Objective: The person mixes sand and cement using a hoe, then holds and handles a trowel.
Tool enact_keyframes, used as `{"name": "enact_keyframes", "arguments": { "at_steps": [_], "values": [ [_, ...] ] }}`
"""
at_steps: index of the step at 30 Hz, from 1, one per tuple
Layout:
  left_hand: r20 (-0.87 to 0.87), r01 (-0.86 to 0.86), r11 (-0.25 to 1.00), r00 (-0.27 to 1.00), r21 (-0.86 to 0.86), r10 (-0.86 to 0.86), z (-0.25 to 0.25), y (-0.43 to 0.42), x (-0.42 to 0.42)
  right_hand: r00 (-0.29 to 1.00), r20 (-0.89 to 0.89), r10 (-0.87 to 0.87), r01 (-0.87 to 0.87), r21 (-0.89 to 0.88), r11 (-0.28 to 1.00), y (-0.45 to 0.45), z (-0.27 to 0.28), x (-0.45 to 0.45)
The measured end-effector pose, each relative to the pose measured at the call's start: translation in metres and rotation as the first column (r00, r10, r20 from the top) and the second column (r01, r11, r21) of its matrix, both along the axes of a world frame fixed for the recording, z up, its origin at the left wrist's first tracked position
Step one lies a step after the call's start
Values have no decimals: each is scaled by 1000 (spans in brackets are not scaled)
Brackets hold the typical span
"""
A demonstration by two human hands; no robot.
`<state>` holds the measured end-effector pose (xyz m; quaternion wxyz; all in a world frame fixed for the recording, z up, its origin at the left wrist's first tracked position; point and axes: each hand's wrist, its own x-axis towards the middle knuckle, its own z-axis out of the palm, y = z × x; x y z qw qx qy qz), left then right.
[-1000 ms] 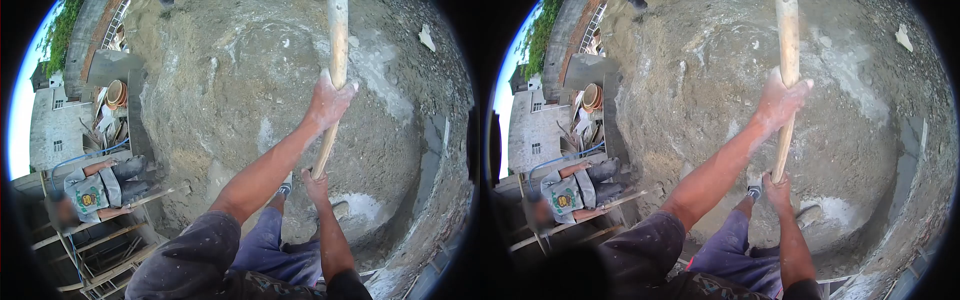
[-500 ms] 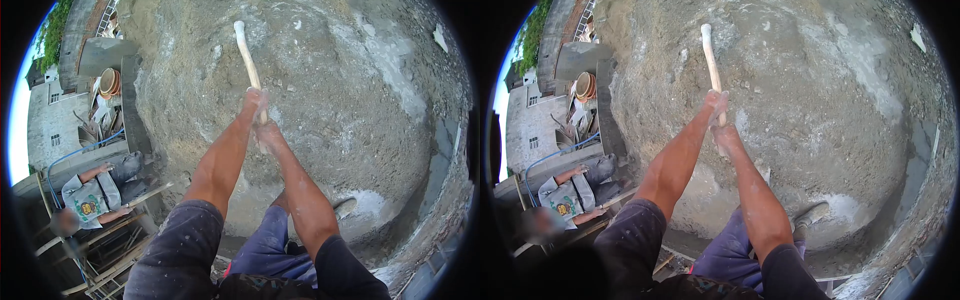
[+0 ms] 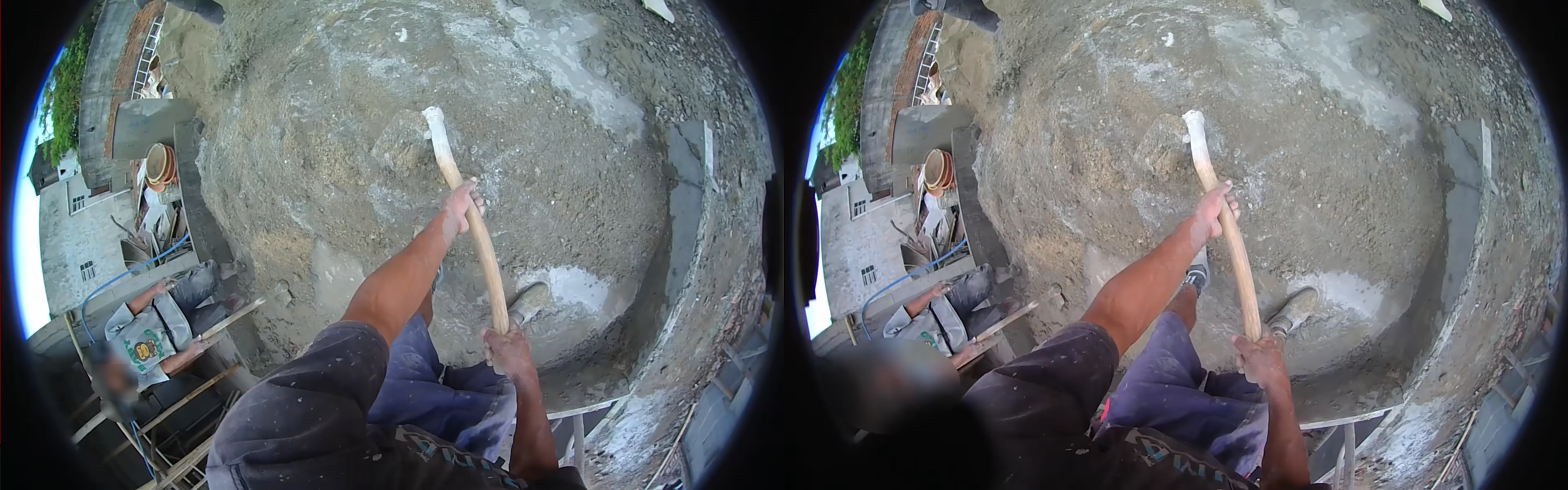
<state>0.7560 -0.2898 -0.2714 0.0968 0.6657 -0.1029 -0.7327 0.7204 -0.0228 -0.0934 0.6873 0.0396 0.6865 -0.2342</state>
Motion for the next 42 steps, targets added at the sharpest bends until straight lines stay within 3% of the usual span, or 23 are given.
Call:
{"name": "enact_keyframes", "arguments": {
  "at_steps": [1,3,5,8,12,14,15,16,17,18,19,22,25,27,28,29,30,31,34,37,39,41,42],
  "values": [
    [3,-21,999,1000,33,21,-4,33,-10,999,40,-33,29,102,994,23,24,-5],
    [43,89,994,995,68,-92,14,113,-29,983,71,-169,165,63,984,99,18,7],
    [68,94,987,992,132,-103,22,175,-40,964,-33,-263,264,28,964,155,25,18],
    [53,121,967,989,226,-137,49,219,-40,933,-359,5,-32,-70,997,244,0,40],
    [-124,170,963,981,210,-147,83,187,-52,868,-492,58,-79,-22,997,207,-10,34],
    [-256,245,967,941,67,-220,125,119,-74,833,-553,-8,-62,-108,992,148,-32,34],
    [-318,230,973,923,6,-216,140,79,-82,895,-430,-120,65,-140,988,129,-71,41],
    [-378,237,959,882,-156,-280,151,35,-90,909,-404,-101,30,-179,983,53,-53,19],
    [-390,192,914,859,-356,-332,168,-11,-101,882,-399,-250,110,-343,933,-1,-64,18],
    [-327,172,816,855,-552,-401,175,-56,-112,852,-442,-281,100,-389,916,-47,-89,19],
    [-193,189,654,863,-732,-466,181,-97,-121,849,-473,-236,50,-373,927,-120,-64,-3],
    [368,488,194,817,-851,-444,166,-184,-127,829,-495,-258,10,-448,894,-273,-59,-38],
    [826,817,-147,530,-558,-193,105,-208,-110,738,-605,-299,-63,-503,862,-364,-100,-58],
    [830,925,8,344,-379,-438,89,-195,-100,809,-463,-362,22,-592,805,-369,-113,-61],
    [843,965,-139,118,-222,-524,43,-200,-94,835,-390,-387,64,-630,774,-365,-116,-63],
    [823,928,-371,-182,-38,-538,16,-193,-95,881,-397,-257,24,-505,863,-350,-116,-60],
    [763,795,-601,-438,82,-475,-10,-186,-96,914,-387,-123,-31,-370,928,-327,-115,-54],
    [656,514,-833,-704,205,-273,-9,-165,-95,903,-421,-80,-83,-356,931,-298,-115,-46],
    [667,682,-706,-617,190,-417,45,-121,-81,869,-495,10,-151,-245,958,-220,-88,-33],
    [605,958,-281,-253,50,-755,47,-102,-75,908,-392,148,-211,-124,970,-158,-16,-38],
    [531,991,-128,-91,-34,-843,21,-87,-73,901,-404,160,-225,-119,967,-103,14,-34],
    [450,982,154,187,-110,-873,32,-52,-65,879,-423,221,-285,-93,954,-37,25,-25],
    [406,912,381,408,-150,-818,50,-23,-61,855,-453,250,-322,-87,943,0,26,-19]
  ]
}}
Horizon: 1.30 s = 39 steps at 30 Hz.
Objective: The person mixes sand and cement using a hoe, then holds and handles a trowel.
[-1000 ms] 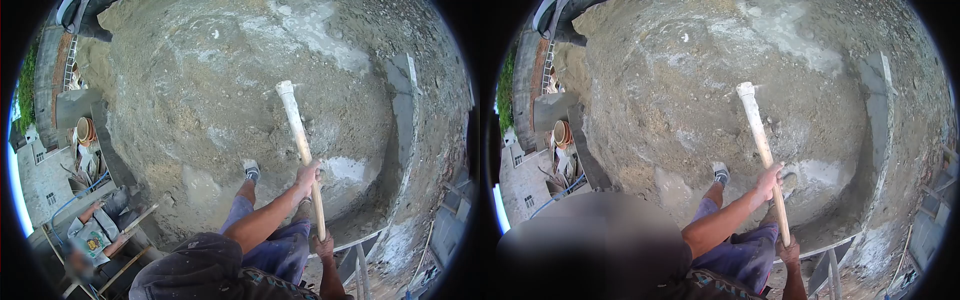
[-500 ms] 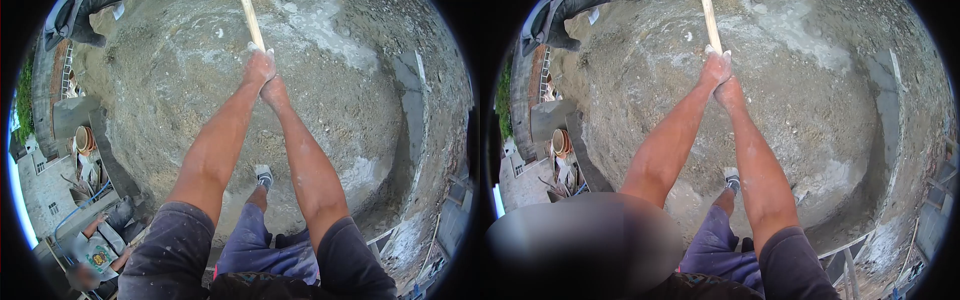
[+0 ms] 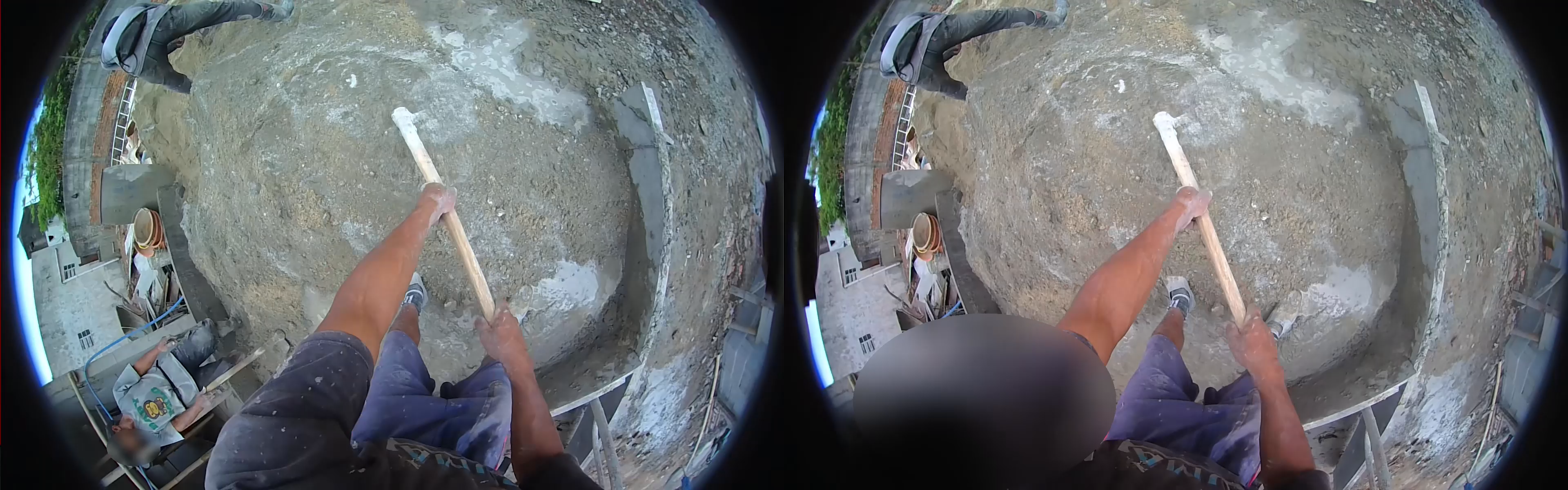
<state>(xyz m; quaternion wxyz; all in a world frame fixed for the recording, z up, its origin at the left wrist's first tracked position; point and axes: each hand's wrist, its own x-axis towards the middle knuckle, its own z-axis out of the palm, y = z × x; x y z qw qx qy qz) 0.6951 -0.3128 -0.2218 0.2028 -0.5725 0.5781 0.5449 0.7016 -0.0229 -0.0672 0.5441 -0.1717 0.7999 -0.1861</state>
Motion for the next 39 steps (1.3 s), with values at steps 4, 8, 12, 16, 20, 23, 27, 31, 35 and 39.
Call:
{"name": "enact_keyframes", "arguments": {
  "at_steps": [4,8,12,16,20,23,27,31,35,39],
  "values": [
    [-88,-613,571,637,546,766,-32,122,33,996,-82,-40,48,89,995,123,11,39],
    [71,-721,556,634,413,770,-9,208,51,996,-87,1,12,146,989,202,-13,76],
    [104,-721,528,629,450,770,0,197,72,998,-61,-25,38,223,974,202,-32,100],
    [-137,-647,641,652,413,746,52,69,46,979,-127,-159,145,-110,983,80,-71,100],
    [-571,-505,833,623,229,534,76,-113,-2,977,-46,-206,175,-372,911,-107,-140,75],
    [-682,-455,875,693,-166,231,79,-236,-42,955,57,-290,288,-406,867,-282,-130,34],
    [-229,0,603,925,-798,-304,-20,-347,-51,950,39,-310,281,-540,793,-456,-177,-16],
    [354,630,360,725,-688,-591,-113,-364,-49,916,217,-337,399,-564,723,-527,-255,-35],
    [508,801,305,572,-514,-644,-141,-351,-48,894,261,-365,445,-408,797,-501,-252,-20],
    [564,845,356,532,-399,-632,-101,-352,-64,856,226,-465,514,-278,811,-476,-230,18]
  ]
}}
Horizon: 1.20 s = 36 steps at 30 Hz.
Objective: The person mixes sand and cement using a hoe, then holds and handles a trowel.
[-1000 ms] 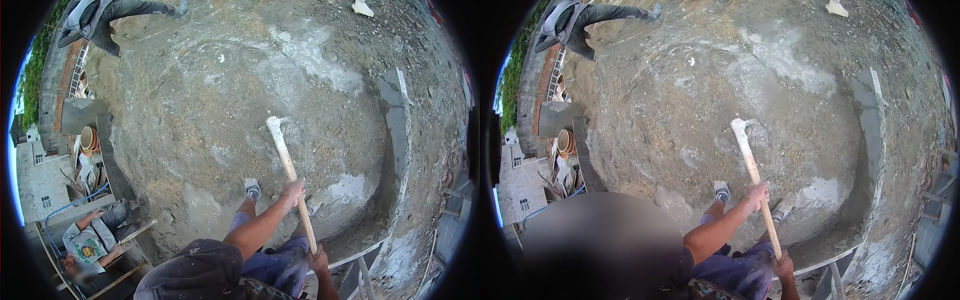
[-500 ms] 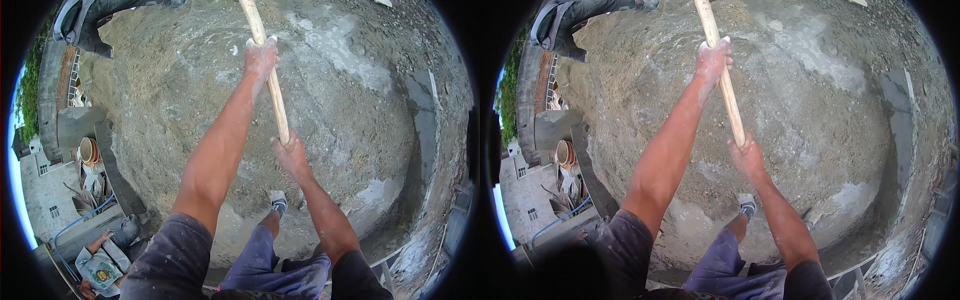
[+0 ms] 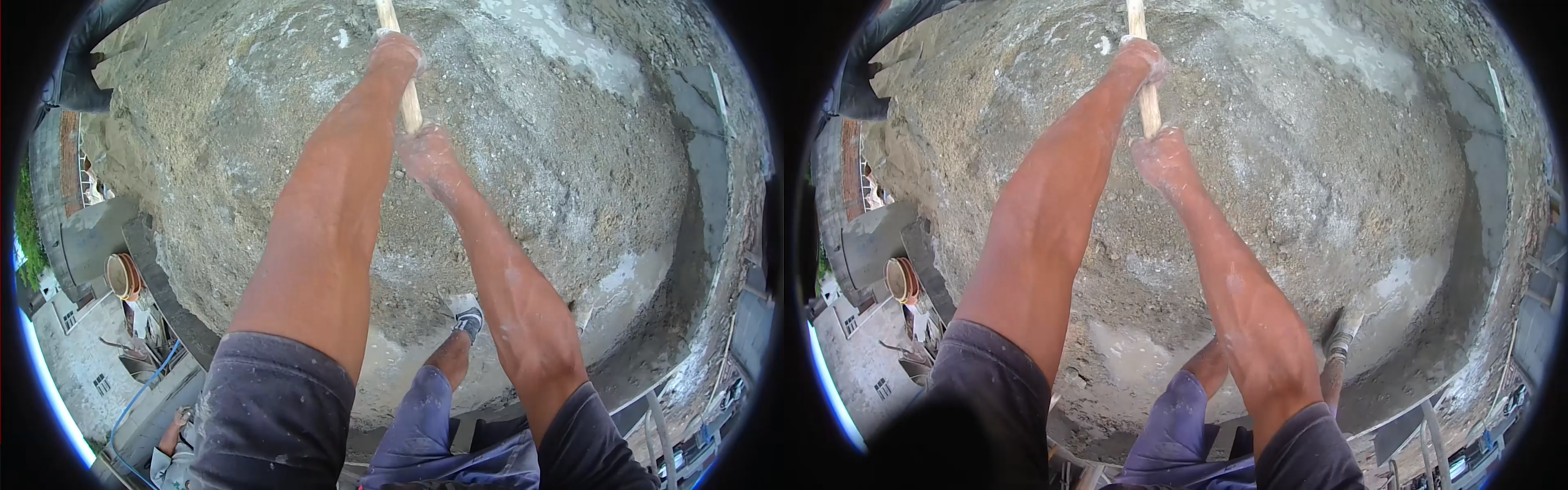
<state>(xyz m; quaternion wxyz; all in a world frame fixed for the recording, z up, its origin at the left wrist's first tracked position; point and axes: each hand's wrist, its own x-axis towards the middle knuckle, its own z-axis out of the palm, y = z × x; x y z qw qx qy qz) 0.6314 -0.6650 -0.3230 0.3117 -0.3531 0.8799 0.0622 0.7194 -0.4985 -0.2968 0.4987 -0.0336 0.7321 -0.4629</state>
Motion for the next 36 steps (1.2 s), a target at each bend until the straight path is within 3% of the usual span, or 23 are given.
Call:
{"name": "enact_keyframes", "arguments": {
  "at_steps": [3,5,7,8,12,13,15,16,18,19,21,22,23,24,25,26,29,32,36],
  "values": [
    [-19,28,998,999,-52,-29,-18,9,10,1000,-3,-3,3,3,1000,38,36,19],
    [47,-88,995,995,39,86,23,34,23,999,4,41,-42,50,998,64,72,32],
    [195,-2,977,980,214,-41,12,49,37,998,27,65,-67,64,996,101,82,51],
    [184,3,979,982,203,-41,-2,64,50,997,34,67,-69,61,996,122,84,62],
    [240,168,960,945,222,-221,30,142,87,985,57,164,-169,91,981,198,130,74],
    [239,105,964,957,243,-165,42,162,91,984,63,169,-175,110,978,219,139,78],
    [266,464,857,817,224,-512,74,206,100,980,69,187,-195,143,970,260,155,85],
    [243,239,939,923,248,-300,83,226,108,975,85,207,-218,147,965,280,170,87],
    [254,230,941,922,248,-292,102,263,117,963,107,247,-261,147,954,322,199,86],
    [301,435,868,817,238,-492,110,286,123,965,89,248,-259,138,956,347,207,89],
    [260,540,800,759,263,-598,124,329,141,966,54,254,-259,121,958,403,213,95],
    [142,423,854,866,303,-479,129,354,153,959,55,277,-283,149,948,434,219,96],
    [44,111,907,989,406,-141,132,381,162,953,53,297,-301,178,937,464,223,95],
    [-50,-169,835,972,523,229,135,407,172,943,46,330,-333,201,921,495,228,95],
    [-14,-521,509,690,685,724,133,435,176,931,36,363,-361,227,905,524,230,96],
    [133,-624,19,196,781,972,126,461,182,934,-1,357,-346,243,906,552,223,103],
    [245,-503,-264,-104,823,964,75,514,208,925,-85,371,-331,304,893,615,186,143],
    [175,-574,-200,-98,794,980,72,550,230,899,-173,403,-319,373,871,647,153,165],
    [200,-579,-277,-194,767,960,121,563,238,904,-194,382,-288,385,877,657,131,198]
  ]
}}
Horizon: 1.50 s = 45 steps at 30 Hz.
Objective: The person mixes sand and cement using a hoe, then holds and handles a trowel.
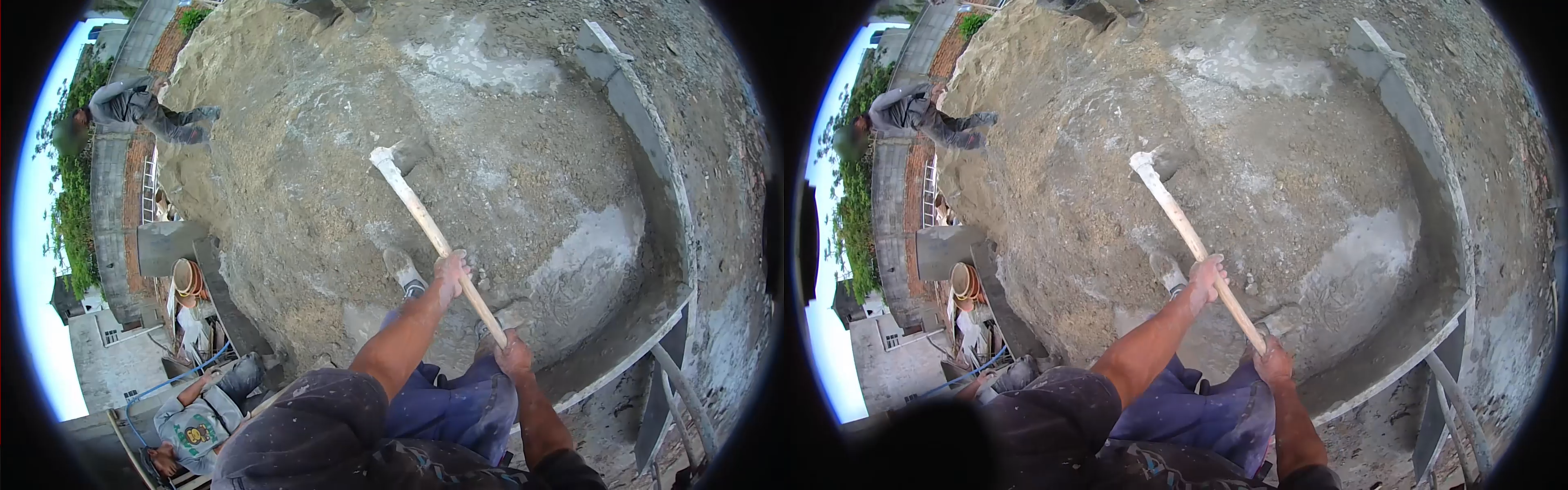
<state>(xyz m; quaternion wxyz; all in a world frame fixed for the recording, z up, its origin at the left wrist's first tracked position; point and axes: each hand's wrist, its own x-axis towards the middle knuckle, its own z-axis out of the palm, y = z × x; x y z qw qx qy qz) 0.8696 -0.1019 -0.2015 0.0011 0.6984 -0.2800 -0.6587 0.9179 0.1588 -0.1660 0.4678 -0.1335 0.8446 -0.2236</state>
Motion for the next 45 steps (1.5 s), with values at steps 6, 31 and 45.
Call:
{"name": "enact_keyframes", "arguments": {
  "at_steps": [6,31,45],
  "values": [
    [-52,109,983,992,-147,-117,65,-89,-34,988,85,-127,137,-118,984,-96,12,-8],
    [535,547,-819,-751,177,-386,-162,-425,-278,-95,974,-204,989,115,89,-579,-147,-215],
    [-226,783,618,616,71,-755,23,-151,-111,98,816,-570,917,150,371,-265,61,-124]
  ]
}}
